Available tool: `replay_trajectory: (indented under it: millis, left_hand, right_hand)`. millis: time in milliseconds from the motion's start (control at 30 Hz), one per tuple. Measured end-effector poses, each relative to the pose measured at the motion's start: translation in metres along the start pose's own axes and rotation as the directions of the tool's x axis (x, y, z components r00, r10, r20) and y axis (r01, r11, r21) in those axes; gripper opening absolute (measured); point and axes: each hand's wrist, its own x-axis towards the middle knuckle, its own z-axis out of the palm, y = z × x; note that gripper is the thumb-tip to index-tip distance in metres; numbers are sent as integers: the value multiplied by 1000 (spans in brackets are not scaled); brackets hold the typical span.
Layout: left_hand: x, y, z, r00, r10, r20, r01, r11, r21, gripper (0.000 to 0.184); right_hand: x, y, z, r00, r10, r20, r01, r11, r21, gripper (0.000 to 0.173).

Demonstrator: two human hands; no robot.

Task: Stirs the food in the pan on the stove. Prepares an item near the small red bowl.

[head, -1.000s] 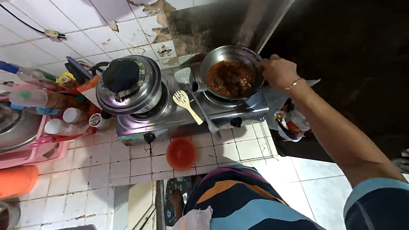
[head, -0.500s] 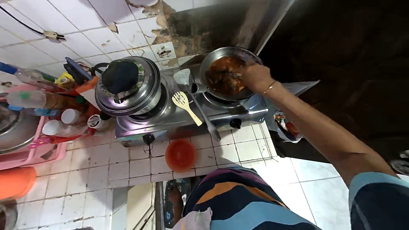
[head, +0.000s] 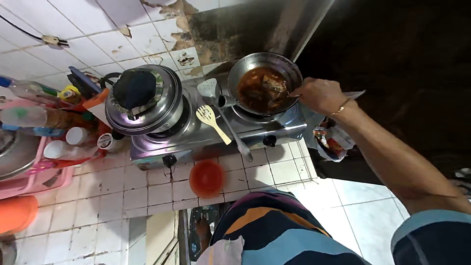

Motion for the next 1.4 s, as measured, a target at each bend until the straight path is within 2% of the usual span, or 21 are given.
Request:
replay_trajectory:
  millis: [100,233,367,500,633,733,867,1067,1167,1267,1400]
  left_hand:
    - [2,5,-1,1000,15,0,-15,999,36,43]
    - [4,17,-2,999,29,-40,-28,1000,13,46]
    - [9,12,3,989,-26,-144,7,992,-127,67]
    - [17,-2,7,970,-38,-239,-6,984,-181,76]
    - [5,-7,0,978,-17,-206,-2,995,-95,64]
    - [7,-16,0,984,-16,-175,12,1000,-22,59]
    - [5,-11,-1,991,-42,-130,44,999,9,55]
    - [7,-6,2,991,1,-131,-4,1000,-25,55]
    - [5,3,0,995,-12,-100,14,1000,20,52]
    - [3,9,-2,996,-19,-88,22,999,28,51]
    - [-1,7,-2,997,-15,-79,17,1000,23,51]
  right_hand:
    - [8,7,23,999,14,-43,-11,997,73,28]
    - [-8,-11,19,997,3,-80,8,991,130,31]
    - [-6,-33,29,998,-60,-3,59,979,197,31]
    - [10,-21,36,999,34,-8,-33,990,140,30]
    - [10,-3,15,985,113,-133,-89,980,176,28]
    - [26,-8,23,974,144,-173,-119,982,148,30]
    - [36,-12,48,987,122,-105,-111,988,110,38]
    - [27,-4,34,990,107,-93,-91,982,166,34]
    - [34,-6,40,989,128,-72,-117,983,138,36]
    - [27,-14,40,996,68,-49,-63,992,107,32]
    - [37,-1,18,985,105,-138,-78,979,188,31]
